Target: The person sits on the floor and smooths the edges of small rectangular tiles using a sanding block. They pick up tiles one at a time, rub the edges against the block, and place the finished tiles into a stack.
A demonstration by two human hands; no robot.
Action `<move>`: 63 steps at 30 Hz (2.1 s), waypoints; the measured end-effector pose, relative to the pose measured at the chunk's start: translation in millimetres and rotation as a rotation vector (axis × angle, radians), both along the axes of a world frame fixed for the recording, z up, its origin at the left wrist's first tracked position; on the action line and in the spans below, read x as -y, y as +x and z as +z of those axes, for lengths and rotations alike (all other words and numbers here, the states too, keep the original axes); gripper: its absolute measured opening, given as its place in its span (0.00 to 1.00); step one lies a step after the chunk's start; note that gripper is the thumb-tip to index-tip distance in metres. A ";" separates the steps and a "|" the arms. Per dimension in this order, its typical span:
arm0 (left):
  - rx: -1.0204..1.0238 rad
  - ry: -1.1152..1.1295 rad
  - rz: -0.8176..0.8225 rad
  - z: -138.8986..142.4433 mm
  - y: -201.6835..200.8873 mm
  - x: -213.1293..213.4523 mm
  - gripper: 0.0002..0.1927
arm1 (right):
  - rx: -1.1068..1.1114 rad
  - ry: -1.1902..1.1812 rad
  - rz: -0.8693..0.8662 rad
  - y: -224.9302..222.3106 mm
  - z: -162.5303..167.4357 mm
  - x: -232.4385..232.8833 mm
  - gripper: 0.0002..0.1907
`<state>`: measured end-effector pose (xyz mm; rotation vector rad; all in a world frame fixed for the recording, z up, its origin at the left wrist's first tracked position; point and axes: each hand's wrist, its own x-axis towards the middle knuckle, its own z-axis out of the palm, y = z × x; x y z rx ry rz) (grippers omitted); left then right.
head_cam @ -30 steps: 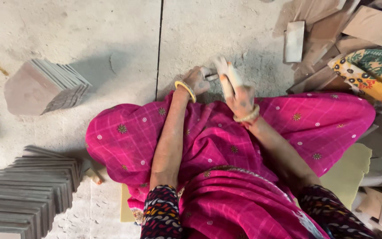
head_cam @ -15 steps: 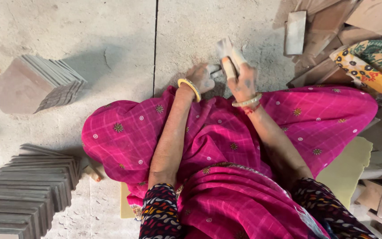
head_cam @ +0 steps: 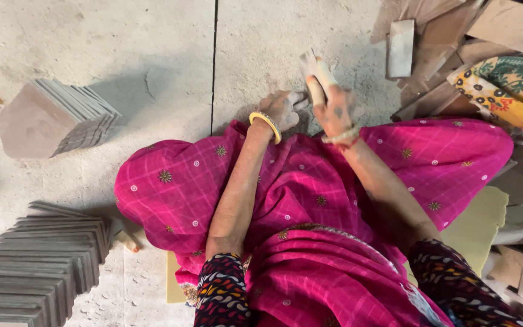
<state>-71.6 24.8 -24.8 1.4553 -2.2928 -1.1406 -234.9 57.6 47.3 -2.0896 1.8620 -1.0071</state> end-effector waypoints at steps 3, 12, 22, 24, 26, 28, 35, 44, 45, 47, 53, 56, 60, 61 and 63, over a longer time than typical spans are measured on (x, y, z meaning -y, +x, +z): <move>0.064 0.083 0.026 -6.0 -2.3 -5.2 0.24 | -0.119 -0.026 -0.008 -0.9 -4.6 0.9 0.12; 0.212 0.242 0.009 9.6 -29.3 -24.9 0.20 | 0.308 0.197 -0.049 -10.0 -30.4 -27.7 0.24; 0.126 0.167 -0.056 47.3 -30.9 -32.5 0.39 | -0.051 -0.066 -0.120 -16.9 -31.4 -26.7 0.21; 0.178 0.191 -0.054 53.7 -30.3 -32.8 0.41 | 0.021 -0.080 -0.101 -9.1 -14.8 -31.5 0.23; 0.170 0.218 -0.012 54.3 -29.9 -32.0 0.44 | 0.106 -0.046 -0.092 -1.0 0.3 -35.2 0.23; 0.101 0.305 0.015 46.3 -28.8 -30.0 0.39 | 0.242 -0.071 -0.056 5.8 7.9 -37.7 0.22; -0.226 0.045 0.026 -18.1 -37.0 -36.2 0.38 | 0.225 0.169 -0.115 -8.7 -28.2 -23.7 0.23; -0.051 0.183 0.088 -5.4 -29.6 -35.5 0.30 | 0.118 -0.174 -0.048 16.6 0.3 -28.6 0.19; -0.096 0.121 0.092 -2.4 -28.2 -34.1 0.28 | 0.129 -0.102 -0.081 22.0 8.7 -29.2 0.19; -0.188 -0.017 0.097 -0.2 -26.1 -31.6 0.24 | 0.119 -0.095 -0.102 27.2 20.1 -26.6 0.19; -0.151 0.061 0.111 -13.8 -25.4 -30.4 0.18 | 0.176 -0.073 -0.066 5.3 -3.4 -11.5 0.21; -0.169 0.096 0.135 -16.4 -29.4 -35.4 0.25 | 0.093 -0.092 -0.063 -8.9 -30.0 -9.8 0.19; -0.359 -0.090 0.179 -11.4 -31.7 -37.7 0.33 | -0.071 -0.154 -0.127 -11.3 -50.8 -15.6 0.14; -0.348 -0.079 0.174 -9.4 -31.2 -37.3 0.32 | -0.104 -0.221 -0.148 -10.2 -52.4 -15.9 0.15; -0.358 -0.112 0.163 -6.1 -29.7 -36.0 0.29 | 0.055 -0.143 -0.150 -6.4 -52.4 -15.4 0.17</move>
